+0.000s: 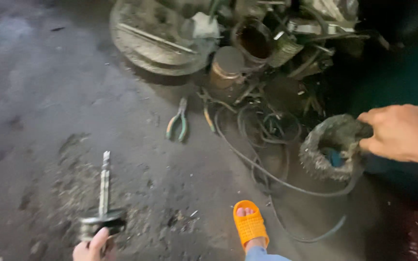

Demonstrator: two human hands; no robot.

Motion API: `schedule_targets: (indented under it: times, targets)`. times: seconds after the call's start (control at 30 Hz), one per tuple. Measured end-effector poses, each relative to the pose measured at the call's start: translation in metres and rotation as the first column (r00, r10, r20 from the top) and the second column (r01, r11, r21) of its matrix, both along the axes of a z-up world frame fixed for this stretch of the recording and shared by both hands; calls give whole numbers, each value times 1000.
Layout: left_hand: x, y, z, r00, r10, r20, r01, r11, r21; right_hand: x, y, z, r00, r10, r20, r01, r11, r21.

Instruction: Measuring a motorcycle crankshaft with a dial indicator and then welding it on the workshop floor.

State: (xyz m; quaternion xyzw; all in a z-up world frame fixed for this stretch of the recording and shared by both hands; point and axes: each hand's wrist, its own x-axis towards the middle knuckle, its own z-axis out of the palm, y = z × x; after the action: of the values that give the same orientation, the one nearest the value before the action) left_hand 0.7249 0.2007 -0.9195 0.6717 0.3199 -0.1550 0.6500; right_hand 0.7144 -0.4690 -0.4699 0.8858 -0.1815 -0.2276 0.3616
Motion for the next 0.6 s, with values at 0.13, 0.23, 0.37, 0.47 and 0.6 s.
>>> schedule_targets:
  times: [0.13,0.23,0.37,0.47,0.6]
  targets:
    - [-4,-16,93,996,3,-89,-10,997,-78,6,66,-26,974,215,74,-226,942,246]
    - [-26,-1,115,996,57,63,-55,998,-39,46,128,-61,892,441,99,-445,819,362]
    - [-49,18,151,975,209,70,-193,962,-194,124,245,-95,762,638,110,-602,636,483]
    - [-73,36,135,955,281,95,-262,949,-174,183,339,-110,698,692,184,-656,514,552]
    - [-104,63,110,913,395,96,-384,916,-121,250,431,-142,766,577,283,-609,510,607]
